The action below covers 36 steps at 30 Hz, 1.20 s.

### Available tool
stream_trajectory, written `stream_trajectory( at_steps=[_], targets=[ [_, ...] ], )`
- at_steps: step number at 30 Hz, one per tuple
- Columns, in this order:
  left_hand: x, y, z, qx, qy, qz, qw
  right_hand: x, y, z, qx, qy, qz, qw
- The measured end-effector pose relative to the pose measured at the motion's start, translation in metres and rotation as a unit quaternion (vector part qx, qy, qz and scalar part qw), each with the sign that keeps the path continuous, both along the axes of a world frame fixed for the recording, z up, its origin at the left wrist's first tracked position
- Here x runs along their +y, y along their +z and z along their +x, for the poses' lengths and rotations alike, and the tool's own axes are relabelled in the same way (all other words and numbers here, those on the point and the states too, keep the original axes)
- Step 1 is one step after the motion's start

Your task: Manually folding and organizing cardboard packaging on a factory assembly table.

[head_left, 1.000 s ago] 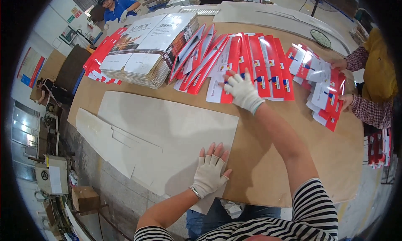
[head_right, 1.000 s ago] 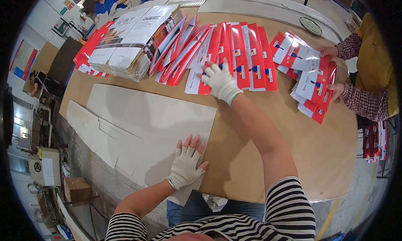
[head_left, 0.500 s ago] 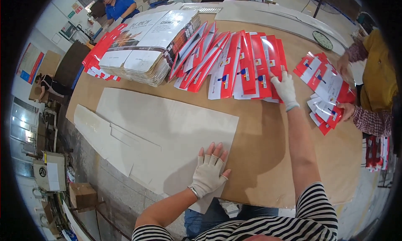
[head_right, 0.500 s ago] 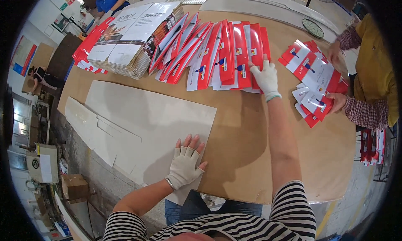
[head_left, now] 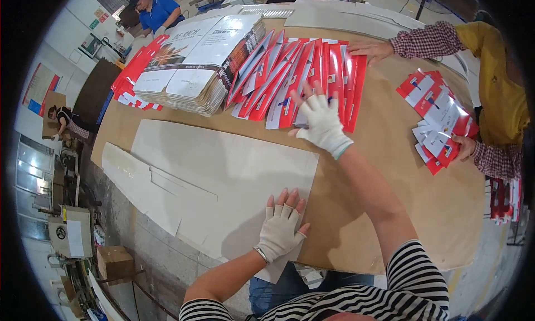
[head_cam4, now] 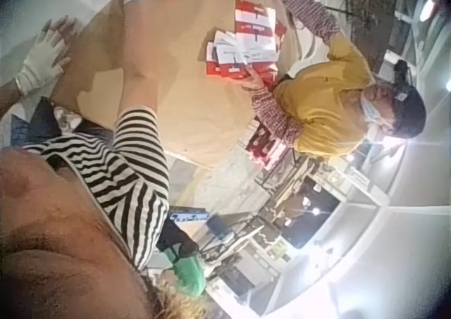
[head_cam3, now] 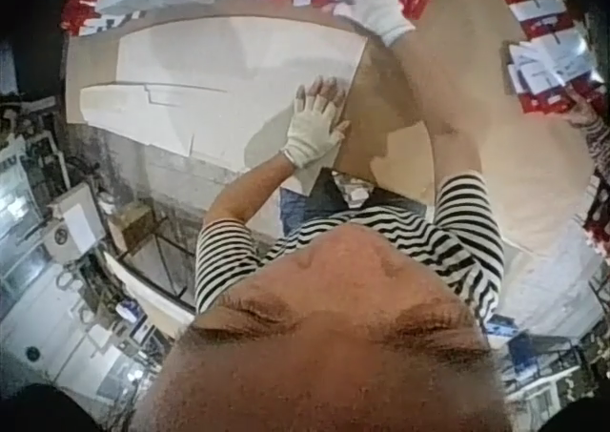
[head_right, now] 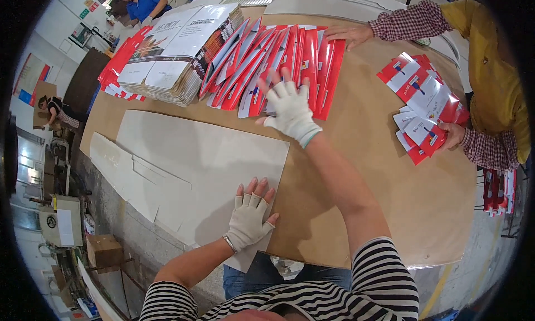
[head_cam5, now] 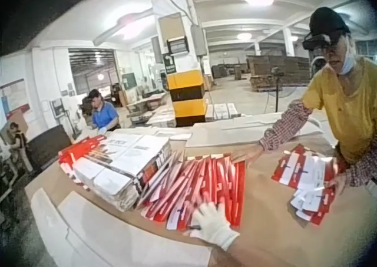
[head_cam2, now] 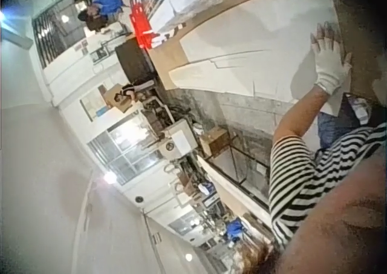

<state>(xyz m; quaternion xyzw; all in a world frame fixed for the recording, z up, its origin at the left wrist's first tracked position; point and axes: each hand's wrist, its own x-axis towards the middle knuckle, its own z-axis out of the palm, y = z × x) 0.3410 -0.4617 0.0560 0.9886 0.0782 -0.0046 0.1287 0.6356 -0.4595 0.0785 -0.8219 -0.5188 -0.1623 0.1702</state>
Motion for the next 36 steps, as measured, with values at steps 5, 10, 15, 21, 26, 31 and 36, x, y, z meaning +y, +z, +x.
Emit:
stream_trajectory(
  at_steps=[5, 10, 15, 21, 26, 31, 36],
  targets=[
    [-0.006, -0.002, 0.013, 0.0, -0.012, -0.001, 1.0, 0.016, -0.029, 0.026, -0.007, -0.021, -0.079, 0.997],
    [0.0, -0.004, -0.006, -0.019, 0.022, -0.012, 1.0, 0.005, -0.004, -0.06, -0.033, 0.109, -0.004, 0.994],
    [-0.002, -0.015, 0.0, -0.035, -0.007, 0.032, 0.999, -0.137, 0.014, -0.218, 0.189, 0.44, -0.017, 0.878],
    [-0.004, -0.012, -0.011, -0.115, 0.026, -0.016, 0.993, -0.175, -0.026, -0.286, 0.136, 0.371, -0.012, 0.919],
    [0.004, -0.023, -0.018, -0.167, 0.013, -0.055, 0.984, -0.167, -0.043, -0.297, 0.094, 0.326, -0.068, 0.938],
    [0.035, 0.011, -0.026, -0.059, 0.103, -0.416, 0.902, -0.159, -0.025, -0.289, 0.064, 0.308, -0.023, 0.949],
    [0.085, 0.058, -0.111, 0.049, 0.179, -0.632, 0.752, -0.155, -0.001, -0.286, 0.195, 0.251, 0.005, 0.948]
  ],
)
